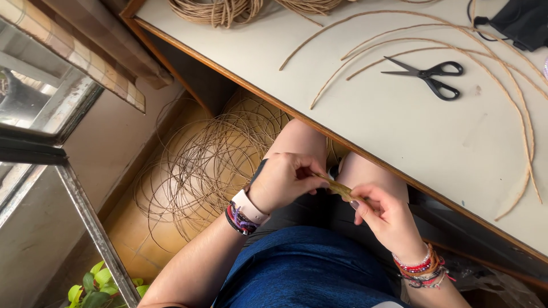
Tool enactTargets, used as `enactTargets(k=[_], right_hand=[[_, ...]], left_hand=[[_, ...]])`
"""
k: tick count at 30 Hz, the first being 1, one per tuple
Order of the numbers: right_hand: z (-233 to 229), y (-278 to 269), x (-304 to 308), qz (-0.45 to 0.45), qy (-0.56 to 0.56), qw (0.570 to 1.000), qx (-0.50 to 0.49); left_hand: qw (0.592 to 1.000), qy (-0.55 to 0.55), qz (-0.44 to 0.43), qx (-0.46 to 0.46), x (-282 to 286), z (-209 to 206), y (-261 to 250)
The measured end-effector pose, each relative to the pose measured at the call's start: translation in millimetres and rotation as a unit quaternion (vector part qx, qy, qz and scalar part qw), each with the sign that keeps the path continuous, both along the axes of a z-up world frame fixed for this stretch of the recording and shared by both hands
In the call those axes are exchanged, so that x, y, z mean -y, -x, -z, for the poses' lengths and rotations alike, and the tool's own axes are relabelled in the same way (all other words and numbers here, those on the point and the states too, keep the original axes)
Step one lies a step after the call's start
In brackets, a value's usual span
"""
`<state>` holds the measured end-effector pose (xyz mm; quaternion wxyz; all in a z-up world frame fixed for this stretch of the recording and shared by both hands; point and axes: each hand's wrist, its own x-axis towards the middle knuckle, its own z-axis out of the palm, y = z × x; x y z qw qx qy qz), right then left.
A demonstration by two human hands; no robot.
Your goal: Measuring and cutting natural fiber strands to specific lengths using a measuring tape and scissors.
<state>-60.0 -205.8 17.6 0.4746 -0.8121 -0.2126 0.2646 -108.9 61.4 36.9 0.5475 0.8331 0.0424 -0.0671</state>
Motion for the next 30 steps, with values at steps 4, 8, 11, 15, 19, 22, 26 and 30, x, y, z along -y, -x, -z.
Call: enactTargets(k=[4,8,11,15,19,22,26,30], right_hand=[[6,-5,30,0.033,0.003,0.994,-0.106],[29,-3,93,0.065,0.036,0.982,-0.173],[36,2,128,0.139,0.092,0.954,-0.25],[56,7,168,0.166,0.101,0.949,-0.25],[54,2,164,0.123,0.077,0.972,-0.185],[25,-4,126,0.059,0.082,0.988,-0.121],[4,-7,67,-0.025,0.064,0.995,-0.079],[0,-6,34,-0.056,0.06,0.993,-0.084]], left_hand=[[0.997,0.046,-0.022,0.064,-14,8,-5],[0.995,-0.008,-0.068,0.077,-38,17,-7],[0.994,-0.004,-0.09,0.069,-55,29,-5],[0.992,-0.016,-0.121,0.011,-73,24,1],[0.986,-0.061,-0.153,-0.006,-94,36,10],[0.949,-0.262,-0.169,-0.039,-106,65,24],[0.867,-0.474,-0.153,-0.007,-35,-2,2],[0.917,-0.397,-0.022,0.041,44,38,15]])
